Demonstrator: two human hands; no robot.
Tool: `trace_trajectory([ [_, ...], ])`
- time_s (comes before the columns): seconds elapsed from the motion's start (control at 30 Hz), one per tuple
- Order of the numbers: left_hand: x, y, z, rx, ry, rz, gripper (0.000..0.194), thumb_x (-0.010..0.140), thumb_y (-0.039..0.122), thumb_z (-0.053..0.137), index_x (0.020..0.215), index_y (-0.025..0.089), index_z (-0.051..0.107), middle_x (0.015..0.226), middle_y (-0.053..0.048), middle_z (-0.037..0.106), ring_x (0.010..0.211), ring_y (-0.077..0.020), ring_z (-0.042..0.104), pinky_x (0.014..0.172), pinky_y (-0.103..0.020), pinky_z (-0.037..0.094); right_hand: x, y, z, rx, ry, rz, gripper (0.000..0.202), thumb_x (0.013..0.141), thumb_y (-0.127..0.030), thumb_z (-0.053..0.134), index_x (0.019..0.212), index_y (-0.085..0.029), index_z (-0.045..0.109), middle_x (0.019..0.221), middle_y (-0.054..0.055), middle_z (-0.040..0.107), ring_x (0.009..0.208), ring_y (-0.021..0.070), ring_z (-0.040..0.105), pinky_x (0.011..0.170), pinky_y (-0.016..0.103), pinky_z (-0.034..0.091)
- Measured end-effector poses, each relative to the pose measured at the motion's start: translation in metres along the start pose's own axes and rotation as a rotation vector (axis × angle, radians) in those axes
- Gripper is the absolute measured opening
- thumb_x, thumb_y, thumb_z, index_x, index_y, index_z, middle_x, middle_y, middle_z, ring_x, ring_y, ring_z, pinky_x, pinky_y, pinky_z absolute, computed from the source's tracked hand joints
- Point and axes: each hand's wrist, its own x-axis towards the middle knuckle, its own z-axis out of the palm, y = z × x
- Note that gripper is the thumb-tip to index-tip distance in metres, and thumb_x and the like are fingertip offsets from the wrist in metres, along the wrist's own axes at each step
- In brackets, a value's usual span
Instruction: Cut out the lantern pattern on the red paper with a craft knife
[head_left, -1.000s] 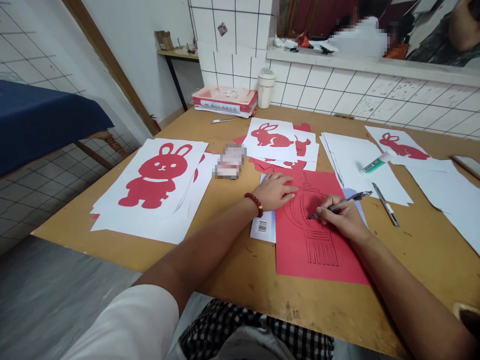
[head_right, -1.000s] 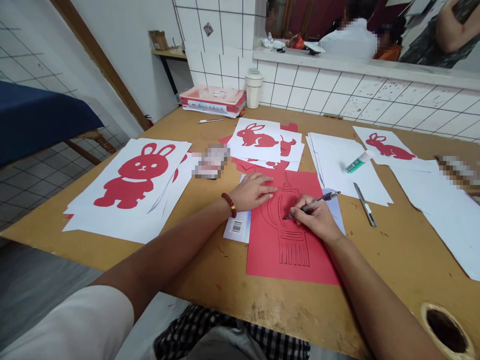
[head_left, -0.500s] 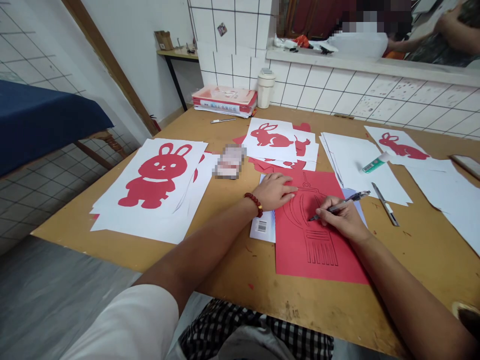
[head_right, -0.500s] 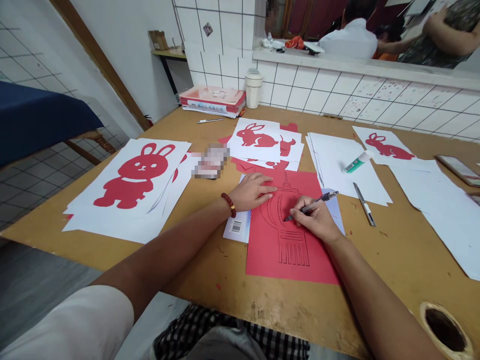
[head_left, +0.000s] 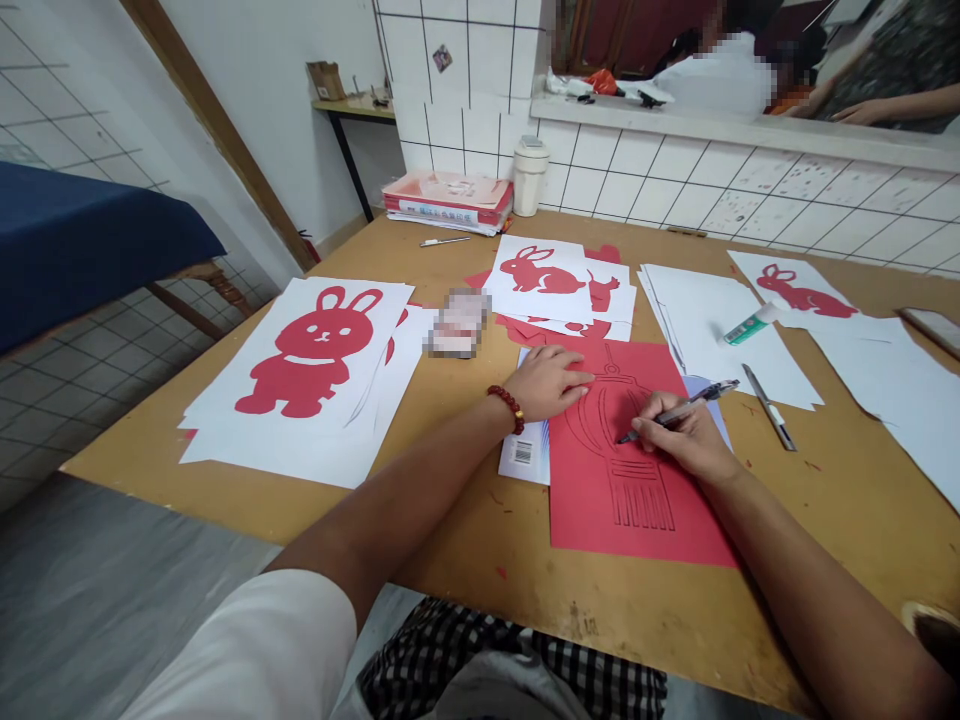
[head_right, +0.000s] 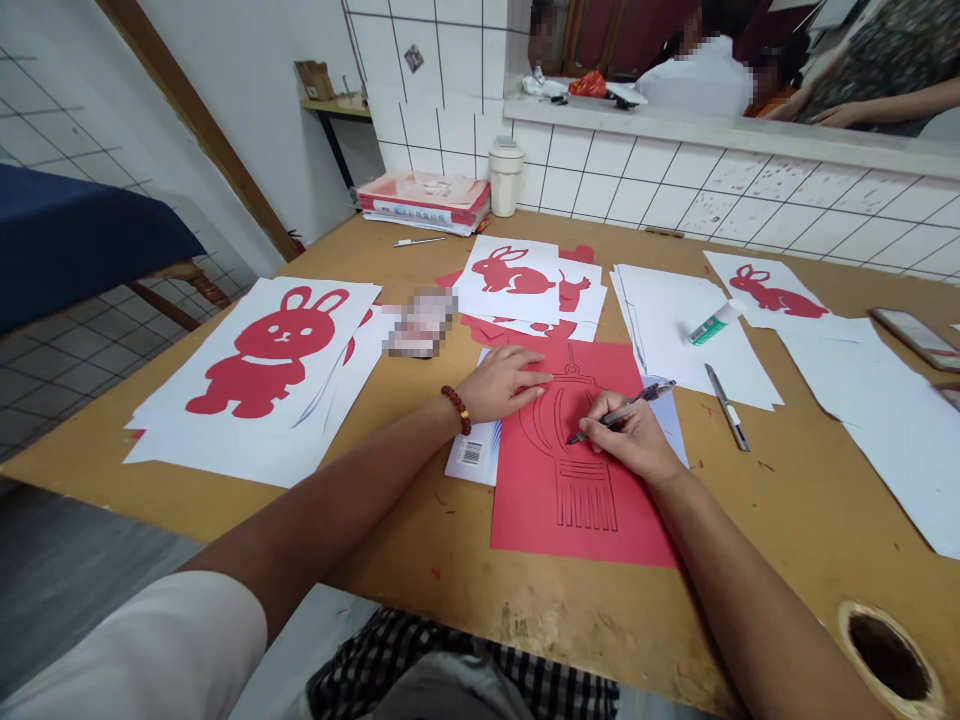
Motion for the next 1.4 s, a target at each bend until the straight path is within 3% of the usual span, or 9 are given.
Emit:
trace_trajectory([
  [0.6, 0.0, -0.001, 0.001, 0.021, 0.005, 0.012, 0.034, 0.103, 0.038, 0.051, 0.129, 0.029, 0.07, 0.142, -0.005, 0.059, 0.132, -0.0264, 0.047, 0.114, -0.046, 0.035, 0.0, -0.002, -0.003, -0.007, -0.045, -0.012, 0.04, 0.078, -0.052, 0.077, 0.062, -0.02, 0.059, 0.051, 0.001, 0.057, 0.048, 0.0124, 0.048, 0.049, 0.028, 0.037],
  [0.87, 0.0, -0.001, 0.002, 0.027, 0.014, 0.009, 0.033, 0.103, 0.038, 0.051, 0.128, 0.03, 0.071, 0.142, -0.004, 0.06, 0.132, -0.0263, 0.048, 0.114, -0.046, 0.035, 0.0, 0.006, -0.004, 0.095, -0.047, -0.006, 0.033, 0.077, -0.042, 0.08, 0.062, -0.02, 0.061, 0.049, 0.0, 0.057, 0.045, 0.0107, 0.047, 0.046, 0.026, 0.034],
  [1.03, 0.0, -0.001, 0.001, 0.013, 0.009, 0.008, 0.033, 0.102, 0.038, 0.051, 0.128, 0.029, 0.07, 0.142, -0.004, 0.06, 0.132, -0.0267, 0.048, 0.114, -0.047, 0.035, 0.006, 0.011, -0.002, 0.432, 0.204, 0.016, 0.032, 0.072, -0.036, 0.083, 0.06, -0.021, 0.057, 0.041, -0.005, 0.045, 0.037, 0.0072, 0.037, 0.041, 0.023, 0.025],
  [1.17, 0.0, -0.003, -0.001, -0.033, 0.013, 0.001, 0.032, 0.102, 0.039, 0.051, 0.125, 0.028, 0.071, 0.14, -0.004, 0.061, 0.131, -0.0252, 0.05, 0.114, -0.047, 0.037, 0.014, 0.008, -0.002, 0.596, 0.396, 0.053, 0.032, 0.066, -0.028, 0.085, 0.058, -0.021, 0.054, 0.043, -0.006, 0.041, 0.038, 0.0062, 0.037, 0.039, 0.021, 0.021],
  [1.4, 0.003, -0.009, 0.006, -0.043, 0.134, -0.073, 0.032, 0.1, 0.032, 0.054, 0.123, 0.02, 0.072, 0.135, -0.009, 0.063, 0.127, -0.0244, 0.053, 0.112, -0.042, 0.041, 0.021, 0.01, -0.007, 0.694, 0.47, 0.07, 0.034, 0.066, -0.027, 0.081, 0.057, -0.022, 0.049, 0.042, -0.007, 0.041, 0.039, 0.0067, 0.033, 0.04, 0.021, 0.026],
])
